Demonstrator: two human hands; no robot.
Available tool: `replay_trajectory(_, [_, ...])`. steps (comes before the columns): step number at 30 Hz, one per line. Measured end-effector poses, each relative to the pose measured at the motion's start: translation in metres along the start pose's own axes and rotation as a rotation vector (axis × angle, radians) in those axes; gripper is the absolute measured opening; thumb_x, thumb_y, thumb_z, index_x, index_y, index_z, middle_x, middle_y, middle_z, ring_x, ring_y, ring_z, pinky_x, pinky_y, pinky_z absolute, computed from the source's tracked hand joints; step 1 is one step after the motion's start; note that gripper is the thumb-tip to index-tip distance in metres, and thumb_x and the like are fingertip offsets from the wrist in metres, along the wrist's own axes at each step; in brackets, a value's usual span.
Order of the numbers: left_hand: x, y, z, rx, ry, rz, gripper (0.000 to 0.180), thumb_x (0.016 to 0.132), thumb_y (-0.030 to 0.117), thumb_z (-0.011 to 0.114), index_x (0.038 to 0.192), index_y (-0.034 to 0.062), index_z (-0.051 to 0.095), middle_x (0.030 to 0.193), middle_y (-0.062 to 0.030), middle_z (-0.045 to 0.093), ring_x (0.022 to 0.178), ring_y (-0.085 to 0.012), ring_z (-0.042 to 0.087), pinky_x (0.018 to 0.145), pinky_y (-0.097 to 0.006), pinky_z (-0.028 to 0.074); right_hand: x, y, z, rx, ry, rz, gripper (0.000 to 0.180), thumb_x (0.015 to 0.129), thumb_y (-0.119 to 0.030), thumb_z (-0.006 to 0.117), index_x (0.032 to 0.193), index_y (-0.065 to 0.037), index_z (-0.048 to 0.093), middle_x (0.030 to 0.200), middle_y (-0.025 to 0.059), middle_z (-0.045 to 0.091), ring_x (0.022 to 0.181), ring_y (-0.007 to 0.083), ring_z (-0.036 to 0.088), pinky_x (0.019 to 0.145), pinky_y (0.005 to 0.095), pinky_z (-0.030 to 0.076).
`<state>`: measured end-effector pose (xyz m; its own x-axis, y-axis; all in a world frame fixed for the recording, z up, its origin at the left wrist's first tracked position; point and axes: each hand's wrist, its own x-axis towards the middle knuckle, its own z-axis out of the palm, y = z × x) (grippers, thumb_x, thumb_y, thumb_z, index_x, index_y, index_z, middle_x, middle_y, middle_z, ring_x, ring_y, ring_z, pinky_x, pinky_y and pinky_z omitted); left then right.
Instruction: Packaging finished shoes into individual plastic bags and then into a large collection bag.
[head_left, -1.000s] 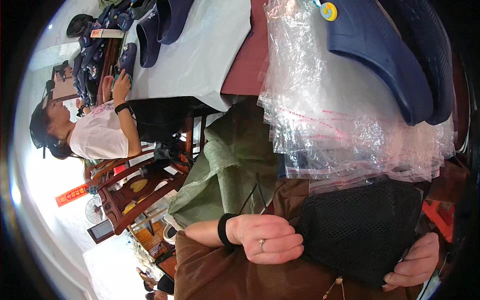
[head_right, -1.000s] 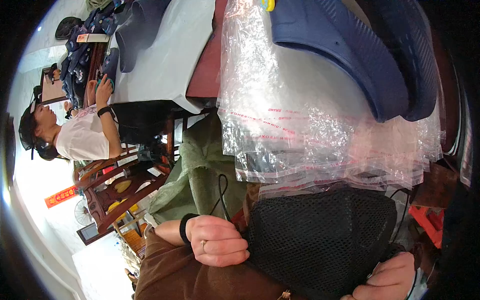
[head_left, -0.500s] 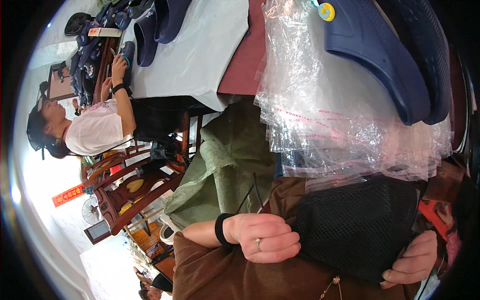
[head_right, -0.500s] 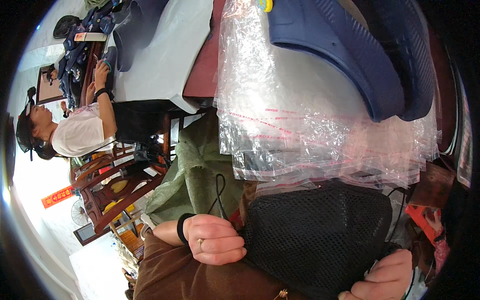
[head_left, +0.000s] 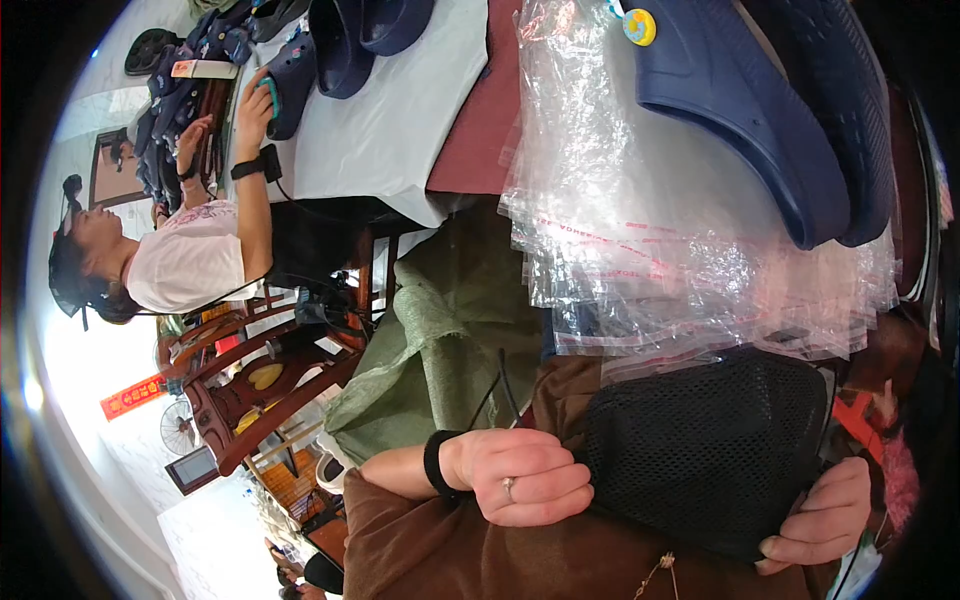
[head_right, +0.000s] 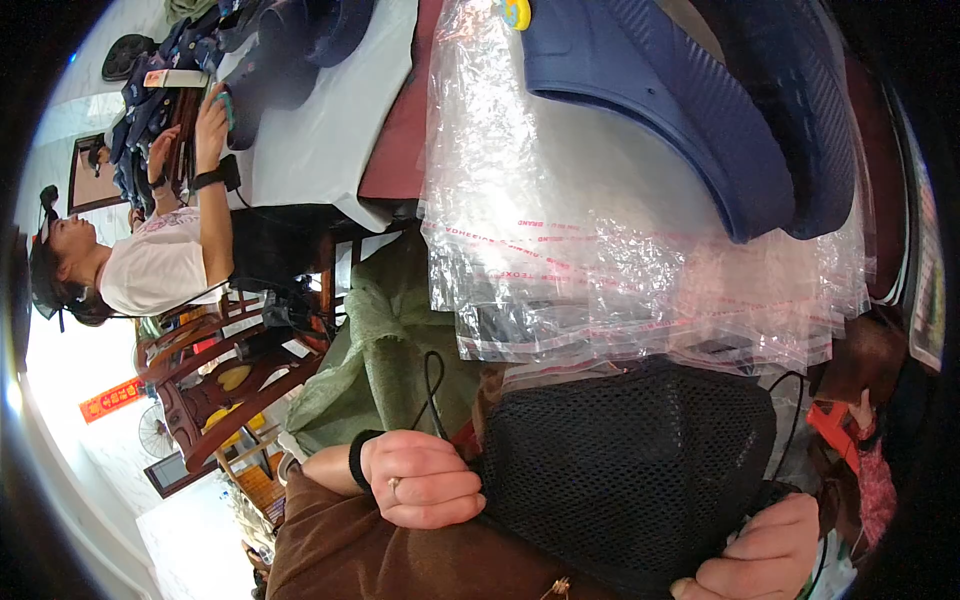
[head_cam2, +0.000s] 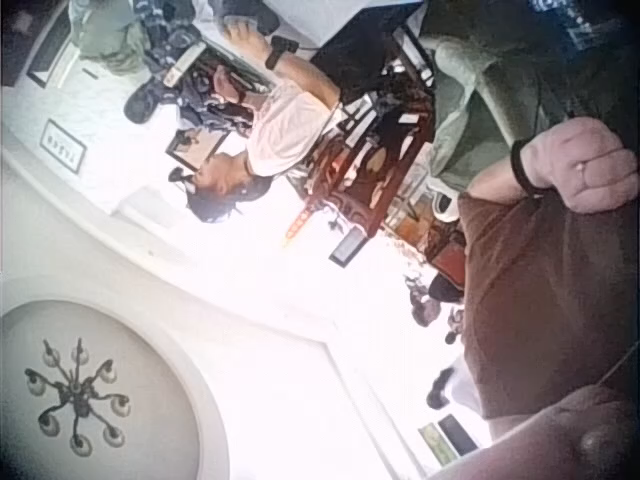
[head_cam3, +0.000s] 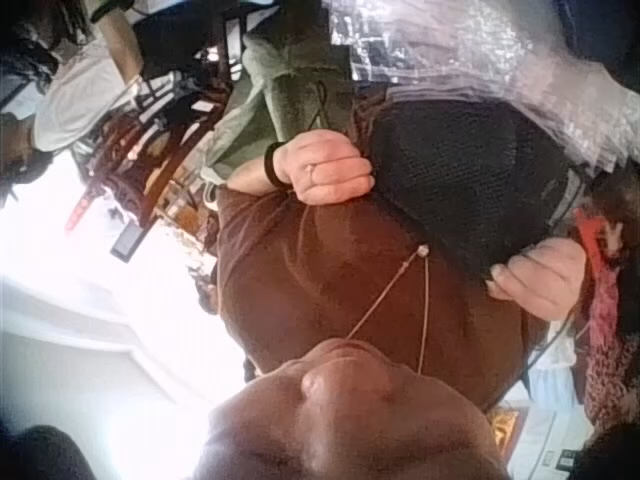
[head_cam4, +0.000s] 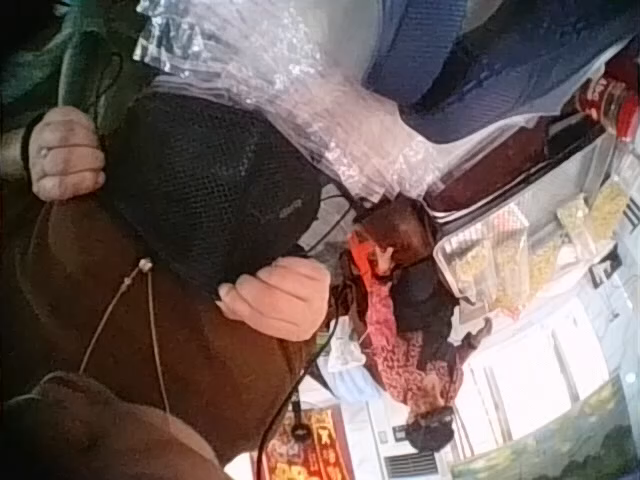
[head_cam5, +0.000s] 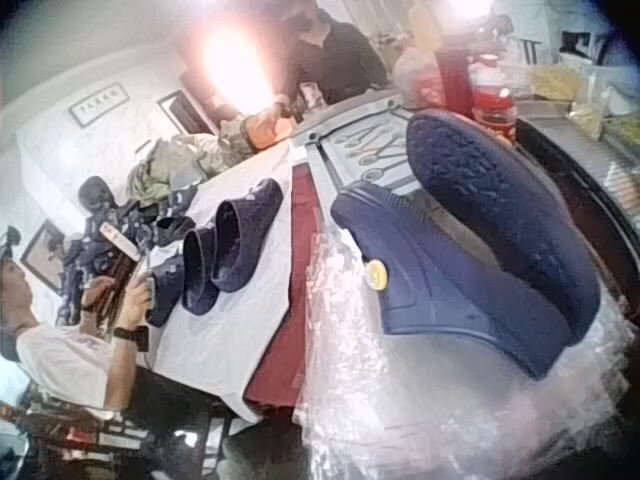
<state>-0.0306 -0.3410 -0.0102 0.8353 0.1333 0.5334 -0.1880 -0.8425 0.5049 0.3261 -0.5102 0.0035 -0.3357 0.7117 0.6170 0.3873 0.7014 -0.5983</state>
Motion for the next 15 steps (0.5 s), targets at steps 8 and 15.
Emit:
replay_trajectory(8, [-0.002, 0.004, 0.003, 0.019, 0.002, -0.019, 0.020, 0.081, 0.006, 0.076, 0.100, 0.0066, 0.071, 0.102, -0.0057, 0.069, 0.087, -0.0187, 0.064, 0.074, -0.030, 0.057, -0.001, 0.005, -0.004, 0.029, -0.050, -0.012, 0.022, 0.078, -0.039, 0.088, 0.091, -0.024, 0.080, 0.073, -0.0163, 0.061, 0.063, 0.0010, 0.048, 0.059, 0.0188, 0.032])
replay_trajectory(15, [-0.002, 0.001, 0.002, 0.003, 0.000, -0.017, 0.020, 0.081, 0.006, 0.076, 0.100, 0.0062, 0.072, 0.102, -0.0062, 0.069, 0.088, -0.0184, 0.064, 0.074, -0.030, 0.057, 0.005, 0.002, -0.006, 0.012, -0.067, 0.026, 0.024, 0.079, -0.040, 0.087, 0.094, -0.023, 0.080, 0.075, -0.0158, 0.062, 0.063, 0.0018, 0.049, 0.060, 0.0191, 0.033])
